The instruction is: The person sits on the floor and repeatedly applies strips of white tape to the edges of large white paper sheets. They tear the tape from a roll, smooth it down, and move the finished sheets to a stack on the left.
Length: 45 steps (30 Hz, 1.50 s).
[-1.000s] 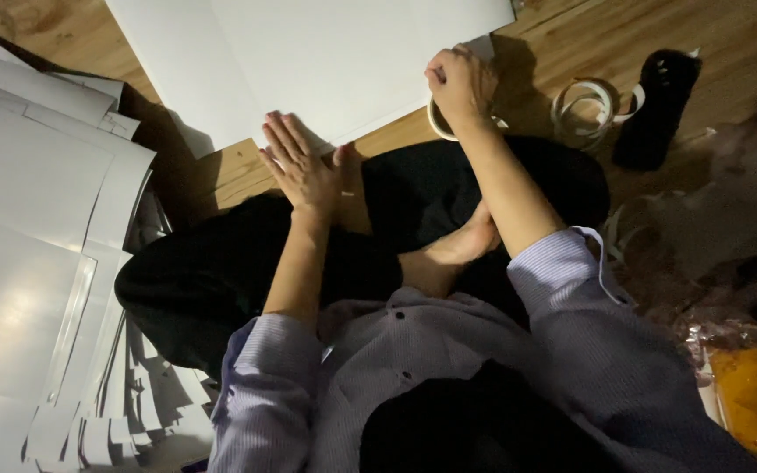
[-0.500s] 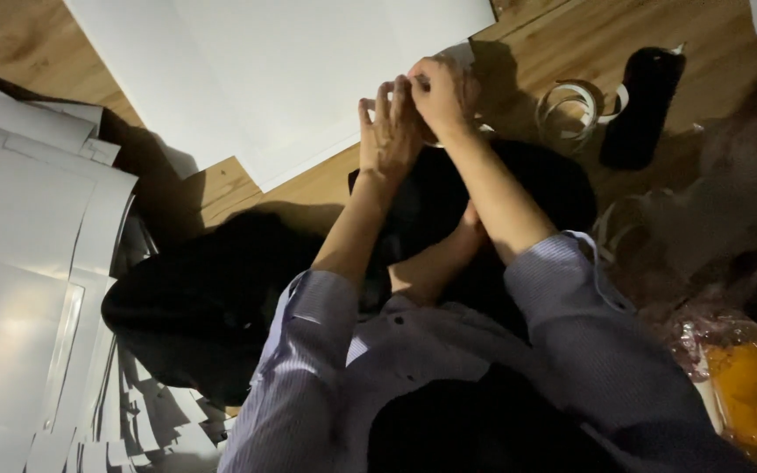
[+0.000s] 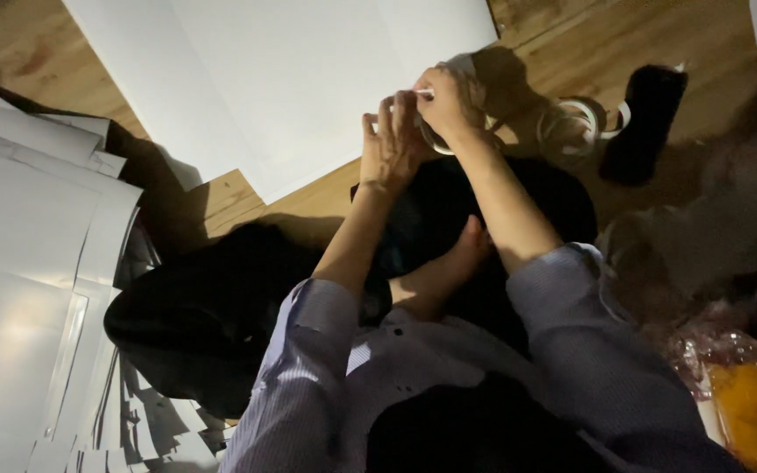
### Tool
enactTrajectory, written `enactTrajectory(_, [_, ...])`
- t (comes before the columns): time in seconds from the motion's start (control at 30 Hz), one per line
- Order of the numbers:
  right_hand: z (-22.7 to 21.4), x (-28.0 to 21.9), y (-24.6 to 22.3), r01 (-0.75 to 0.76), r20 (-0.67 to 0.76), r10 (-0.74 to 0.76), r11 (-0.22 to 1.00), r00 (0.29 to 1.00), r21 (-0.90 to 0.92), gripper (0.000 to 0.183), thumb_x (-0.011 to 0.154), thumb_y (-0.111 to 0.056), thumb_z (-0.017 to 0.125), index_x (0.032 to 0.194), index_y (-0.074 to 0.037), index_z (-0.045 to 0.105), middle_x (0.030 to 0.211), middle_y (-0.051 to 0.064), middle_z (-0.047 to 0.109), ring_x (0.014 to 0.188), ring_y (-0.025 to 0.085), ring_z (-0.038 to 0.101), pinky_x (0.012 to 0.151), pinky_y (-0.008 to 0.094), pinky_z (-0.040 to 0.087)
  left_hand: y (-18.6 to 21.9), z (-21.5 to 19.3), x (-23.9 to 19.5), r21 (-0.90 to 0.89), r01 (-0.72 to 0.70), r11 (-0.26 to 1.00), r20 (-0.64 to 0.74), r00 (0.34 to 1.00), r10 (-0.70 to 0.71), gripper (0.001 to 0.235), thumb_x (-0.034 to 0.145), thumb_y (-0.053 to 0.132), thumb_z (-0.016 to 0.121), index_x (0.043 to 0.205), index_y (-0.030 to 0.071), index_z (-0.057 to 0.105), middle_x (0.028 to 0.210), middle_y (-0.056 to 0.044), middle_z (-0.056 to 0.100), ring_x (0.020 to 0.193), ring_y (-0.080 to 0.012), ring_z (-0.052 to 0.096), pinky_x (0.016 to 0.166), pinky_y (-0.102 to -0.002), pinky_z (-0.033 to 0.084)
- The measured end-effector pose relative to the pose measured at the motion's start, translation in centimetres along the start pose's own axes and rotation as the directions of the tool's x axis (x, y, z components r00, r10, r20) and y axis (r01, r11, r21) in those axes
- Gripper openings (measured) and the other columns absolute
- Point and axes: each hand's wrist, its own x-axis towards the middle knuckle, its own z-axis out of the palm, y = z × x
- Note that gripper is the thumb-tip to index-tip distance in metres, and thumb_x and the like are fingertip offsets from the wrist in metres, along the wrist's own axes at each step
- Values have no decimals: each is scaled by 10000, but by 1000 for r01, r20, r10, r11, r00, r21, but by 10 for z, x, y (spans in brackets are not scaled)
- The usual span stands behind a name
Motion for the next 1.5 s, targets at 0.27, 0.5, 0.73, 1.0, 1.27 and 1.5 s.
enactTrajectory(0.27, [7, 17, -15, 194, 209, -118, 897, 971, -398, 126, 789, -270, 655, 769, -147, 670, 821, 51, 637, 755, 242, 600, 695, 372, 416, -7, 8, 2, 321, -82, 943, -23, 995, 95, 403, 847, 242, 385, 1207, 62, 402, 1136, -129, 390, 987, -251, 410, 622, -319, 499])
enactTrajectory(0.5, [11, 15, -1, 499, 25, -634, 584, 773, -640, 56, 688, -182, 633, 739, -159, 627, 712, 33, 586, 717, 200, 591, 727, 360, 386, -3, 30, -2, 268, -96, 959, -214, 964, 157, 461, 801, 197, 343, 1124, -98, 487, 1123, -261, 360, 967, -443, 344, 615, -556, 417])
enactTrajectory(0.73, [-23, -13, 21, -100, -264, 106, 994, 959, 34, 264, 949, -363, 496, 967, -104, 541, 686, 153, 632, 690, 373, 633, 565, 470, 458, -19, 7, -10, 197, -135, 971, -47, 988, 147, 624, 742, 370, 414, 1203, -49, 438, 1116, -192, 365, 900, -303, 372, 632, -384, 392])
enactTrajectory(1.0, [-42, -69, 27, -542, 510, 188, 358, 839, 760, 817, 859, -708, 344, 1366, -69, 293, 533, 65, 502, 353, 80, 441, 291, 149, 305, -154, 72, -117, -540, 841, 30, 1, 37, -999, 742, 792, 389, 667, 1319, 28, 290, 1269, -277, 365, 1183, -428, 402, 989, -589, 286])
enactTrajectory(1.27, [-5, -75, 42, -614, 581, 243, 91, 777, 784, 575, 835, -576, 513, 1172, -111, 535, 561, 46, 529, 341, 77, 352, 311, 182, 258, -254, 64, -109, -549, -270, -791, 822, -1, -570, 664, 637, 311, 752, 1189, 86, 460, 1144, -112, 564, 907, -313, 570, 591, -369, 489])
enactTrajectory(1.5, [-23, -93, 13, -626, 506, 421, 221, 753, 748, 455, 809, -480, 502, 1070, -120, 596, 488, -77, 269, 349, 3, 241, 306, 150, 145, -219, -46, -78, -901, 434, 21, 121, 297, -947, 417, 753, 451, 505, 496, 123, 480, 442, 29, 472, 445, -74, 447, 452, -268, 370])
